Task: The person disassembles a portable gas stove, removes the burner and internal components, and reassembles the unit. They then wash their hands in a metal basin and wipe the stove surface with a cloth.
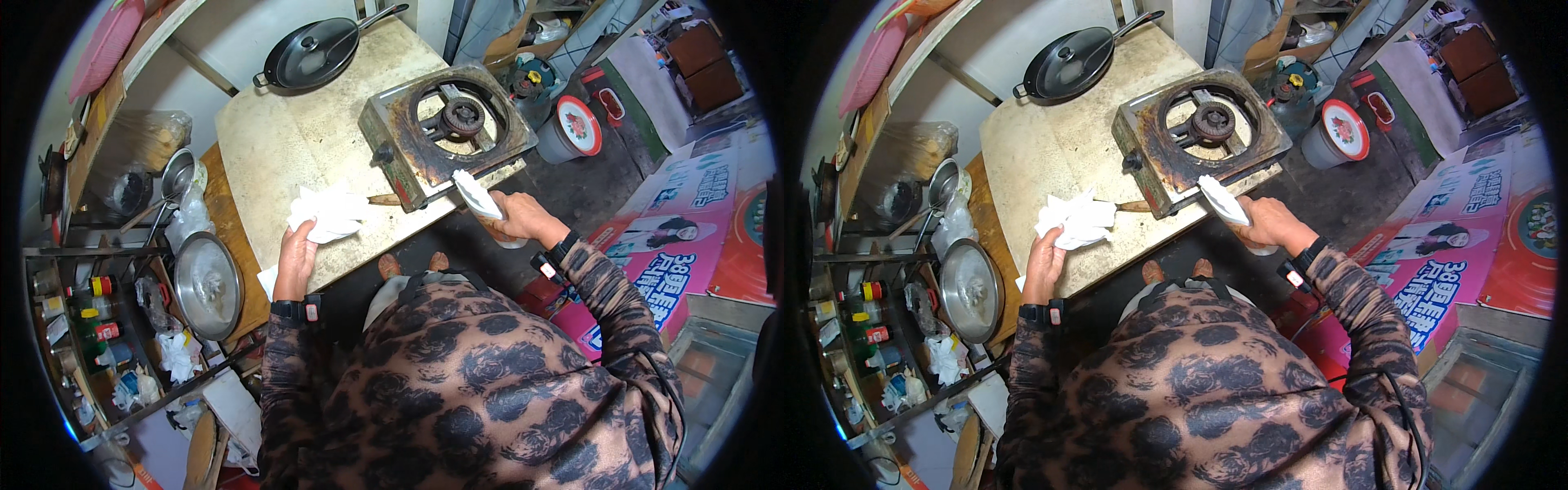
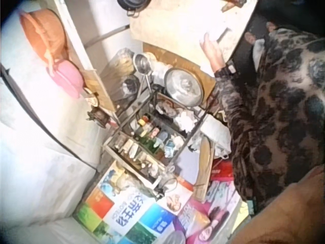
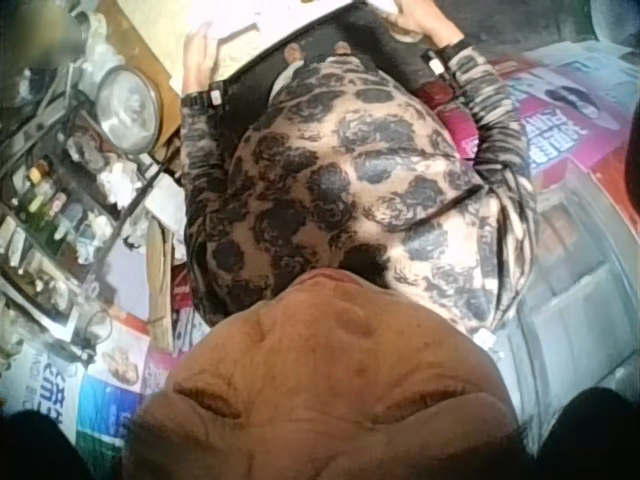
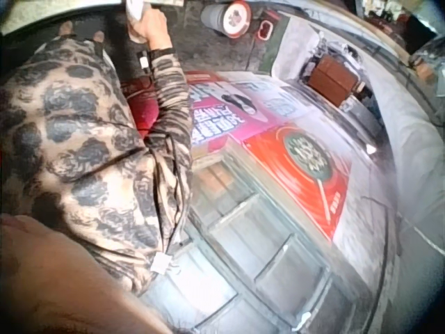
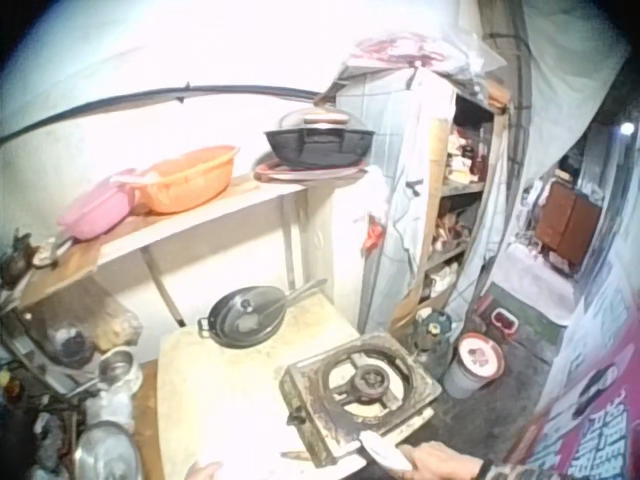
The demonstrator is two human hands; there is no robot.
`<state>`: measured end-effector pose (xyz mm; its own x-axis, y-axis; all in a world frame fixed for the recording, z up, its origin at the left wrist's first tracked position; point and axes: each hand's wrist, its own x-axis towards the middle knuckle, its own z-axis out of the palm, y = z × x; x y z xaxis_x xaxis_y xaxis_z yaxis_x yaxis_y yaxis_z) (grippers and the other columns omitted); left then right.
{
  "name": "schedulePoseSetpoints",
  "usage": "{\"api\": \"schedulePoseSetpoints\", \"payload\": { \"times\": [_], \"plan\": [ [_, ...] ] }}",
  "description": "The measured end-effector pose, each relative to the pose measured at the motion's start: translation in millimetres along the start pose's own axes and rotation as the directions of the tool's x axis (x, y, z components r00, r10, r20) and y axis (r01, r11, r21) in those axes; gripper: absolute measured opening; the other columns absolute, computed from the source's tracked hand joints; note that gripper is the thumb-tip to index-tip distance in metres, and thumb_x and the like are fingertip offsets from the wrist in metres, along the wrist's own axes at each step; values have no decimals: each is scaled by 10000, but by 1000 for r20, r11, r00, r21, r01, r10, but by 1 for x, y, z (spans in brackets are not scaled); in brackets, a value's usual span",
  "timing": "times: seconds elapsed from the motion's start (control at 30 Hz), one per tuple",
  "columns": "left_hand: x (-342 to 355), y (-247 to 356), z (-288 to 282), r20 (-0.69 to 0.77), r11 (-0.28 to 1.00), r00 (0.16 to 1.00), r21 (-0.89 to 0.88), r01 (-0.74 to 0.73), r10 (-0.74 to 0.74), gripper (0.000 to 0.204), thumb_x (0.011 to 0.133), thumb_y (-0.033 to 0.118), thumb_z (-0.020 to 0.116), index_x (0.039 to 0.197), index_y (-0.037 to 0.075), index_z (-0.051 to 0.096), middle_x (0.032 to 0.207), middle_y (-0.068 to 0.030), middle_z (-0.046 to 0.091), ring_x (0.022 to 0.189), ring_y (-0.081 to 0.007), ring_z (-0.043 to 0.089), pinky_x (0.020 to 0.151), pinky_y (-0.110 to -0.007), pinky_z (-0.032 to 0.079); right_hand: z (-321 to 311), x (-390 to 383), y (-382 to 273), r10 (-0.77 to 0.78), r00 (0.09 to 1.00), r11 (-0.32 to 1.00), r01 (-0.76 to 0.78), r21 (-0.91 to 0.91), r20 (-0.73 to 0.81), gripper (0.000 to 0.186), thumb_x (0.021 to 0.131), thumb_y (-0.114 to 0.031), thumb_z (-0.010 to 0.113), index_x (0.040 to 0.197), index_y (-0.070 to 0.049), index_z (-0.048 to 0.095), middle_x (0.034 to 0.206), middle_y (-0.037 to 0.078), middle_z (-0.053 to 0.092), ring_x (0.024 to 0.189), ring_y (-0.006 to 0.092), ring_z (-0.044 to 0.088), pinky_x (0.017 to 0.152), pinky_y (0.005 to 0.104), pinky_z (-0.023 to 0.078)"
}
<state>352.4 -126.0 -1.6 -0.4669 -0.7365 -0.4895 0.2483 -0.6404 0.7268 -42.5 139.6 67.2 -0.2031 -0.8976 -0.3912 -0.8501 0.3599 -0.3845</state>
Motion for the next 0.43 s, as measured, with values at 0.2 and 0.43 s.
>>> {"api": "schedulePoseSetpoints", "payload": {
  "times": [0.2, 0.43],
  "plan": [
    [1, 10, -10, 33, 1000, 999, -12, 21, -20, 516, 954, 21, 600, 1428, -69, 417, 1398, -164, 567, 1293, -280, 560, 1125, -413, 432, -6, 2, -9, 25, 999, 998, -23, -54, 35, 498, 791, -253, 676, 1241, -50, 614, 943, 252, 718, 900, 430, 696, 810, 505, 542],
    [12, 5, -22, 96, 998, 995, -52, 28, -23, 579, 950, 35, 608, 1473, -53, 374, 1428, -152, 545, 1323, -283, 533, 1125, -410, 425, -10, 3, -14, 69, 995, 995, -63, -76, 76, 561, 790, -257, 680, 1303, -55, 578, 972, 257, 718, 931, 426, 695, 836, 492, 542]
  ]
}}
